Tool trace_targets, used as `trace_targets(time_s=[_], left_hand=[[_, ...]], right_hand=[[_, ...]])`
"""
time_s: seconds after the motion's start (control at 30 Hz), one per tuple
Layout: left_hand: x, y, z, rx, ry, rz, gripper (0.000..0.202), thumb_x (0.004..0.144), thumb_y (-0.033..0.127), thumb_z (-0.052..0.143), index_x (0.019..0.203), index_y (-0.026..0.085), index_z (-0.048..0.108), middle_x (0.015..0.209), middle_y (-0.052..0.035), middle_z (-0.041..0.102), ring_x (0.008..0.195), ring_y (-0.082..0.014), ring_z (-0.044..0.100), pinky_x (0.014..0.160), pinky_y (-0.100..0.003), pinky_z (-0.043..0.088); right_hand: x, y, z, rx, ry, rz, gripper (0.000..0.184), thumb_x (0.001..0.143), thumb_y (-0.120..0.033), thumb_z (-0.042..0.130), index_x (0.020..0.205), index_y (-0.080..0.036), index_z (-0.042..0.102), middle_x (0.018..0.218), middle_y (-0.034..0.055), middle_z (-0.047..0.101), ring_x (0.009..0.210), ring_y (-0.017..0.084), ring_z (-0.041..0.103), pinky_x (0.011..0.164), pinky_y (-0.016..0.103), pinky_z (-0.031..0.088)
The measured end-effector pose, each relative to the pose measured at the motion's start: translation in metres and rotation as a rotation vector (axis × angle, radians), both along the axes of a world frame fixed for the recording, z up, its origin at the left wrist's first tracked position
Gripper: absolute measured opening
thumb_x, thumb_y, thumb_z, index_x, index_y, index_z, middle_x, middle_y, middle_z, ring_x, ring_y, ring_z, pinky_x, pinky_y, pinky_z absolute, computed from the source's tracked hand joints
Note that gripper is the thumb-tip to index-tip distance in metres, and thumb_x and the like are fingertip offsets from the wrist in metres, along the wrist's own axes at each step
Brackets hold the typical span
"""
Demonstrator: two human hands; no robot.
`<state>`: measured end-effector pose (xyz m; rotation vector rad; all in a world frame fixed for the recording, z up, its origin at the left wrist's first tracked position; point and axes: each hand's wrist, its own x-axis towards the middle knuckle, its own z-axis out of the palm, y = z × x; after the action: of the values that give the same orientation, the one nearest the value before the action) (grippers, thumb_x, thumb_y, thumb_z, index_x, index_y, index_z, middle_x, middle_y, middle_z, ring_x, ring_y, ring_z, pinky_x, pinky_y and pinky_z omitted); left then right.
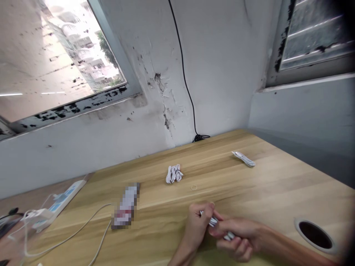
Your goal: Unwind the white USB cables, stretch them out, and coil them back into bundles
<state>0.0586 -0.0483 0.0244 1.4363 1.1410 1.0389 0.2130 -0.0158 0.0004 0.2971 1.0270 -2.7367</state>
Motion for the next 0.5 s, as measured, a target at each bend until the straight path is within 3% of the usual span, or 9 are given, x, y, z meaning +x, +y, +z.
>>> trace_targets(time_s=[0.13, 0.27, 0.33, 0.5], left_hand=[[0.003, -0.003, 0.003, 0.02, 0.028, -0.009, 0.057, 0.088, 0.062, 0.052, 0.083, 0.014, 0.081, 0.068, -0.0093, 0.073, 0.059, -0.016, 0.059, 0.057, -0.024, 0.041], [0.006, -0.008, 0.005, 0.032, 0.053, -0.016, 0.061, 0.092, 0.061, 0.046, 0.077, 0.014, 0.082, 0.062, -0.01, 0.071, 0.058, -0.0168, 0.061, 0.058, -0.024, 0.043], [0.006, -0.01, 0.005, 0.02, 0.033, -0.001, 0.062, 0.093, 0.06, 0.044, 0.077, 0.014, 0.082, 0.063, -0.0104, 0.072, 0.059, -0.0176, 0.064, 0.059, -0.025, 0.045], [0.005, -0.011, 0.008, 0.075, 0.033, -0.031, 0.059, 0.092, 0.06, 0.047, 0.081, 0.014, 0.081, 0.073, -0.0116, 0.075, 0.066, -0.019, 0.067, 0.065, -0.025, 0.047]], right_hand=[[0.001, 0.002, -0.013, -0.087, 0.009, -0.03, 0.046, 0.086, -0.04, 0.057, 0.048, -0.02, 0.04, 0.031, -0.0086, 0.032, 0.023, 0.003, 0.017, 0.022, 0.012, 0.02], [-0.001, -0.001, -0.022, -0.049, -0.103, -0.091, 0.037, 0.085, -0.035, 0.056, 0.052, -0.02, 0.048, 0.028, -0.0082, 0.032, 0.021, 0.004, 0.018, 0.022, 0.012, 0.023], [-0.002, -0.002, -0.023, -0.033, -0.157, -0.081, 0.038, 0.087, -0.035, 0.052, 0.052, -0.02, 0.048, 0.027, -0.0076, 0.033, 0.019, 0.006, 0.018, 0.02, 0.014, 0.024], [-0.008, -0.006, -0.017, 0.056, -0.309, -0.213, 0.04, 0.09, -0.035, 0.046, 0.053, -0.02, 0.05, 0.029, -0.0047, 0.04, 0.015, 0.009, 0.024, 0.017, 0.019, 0.029]])
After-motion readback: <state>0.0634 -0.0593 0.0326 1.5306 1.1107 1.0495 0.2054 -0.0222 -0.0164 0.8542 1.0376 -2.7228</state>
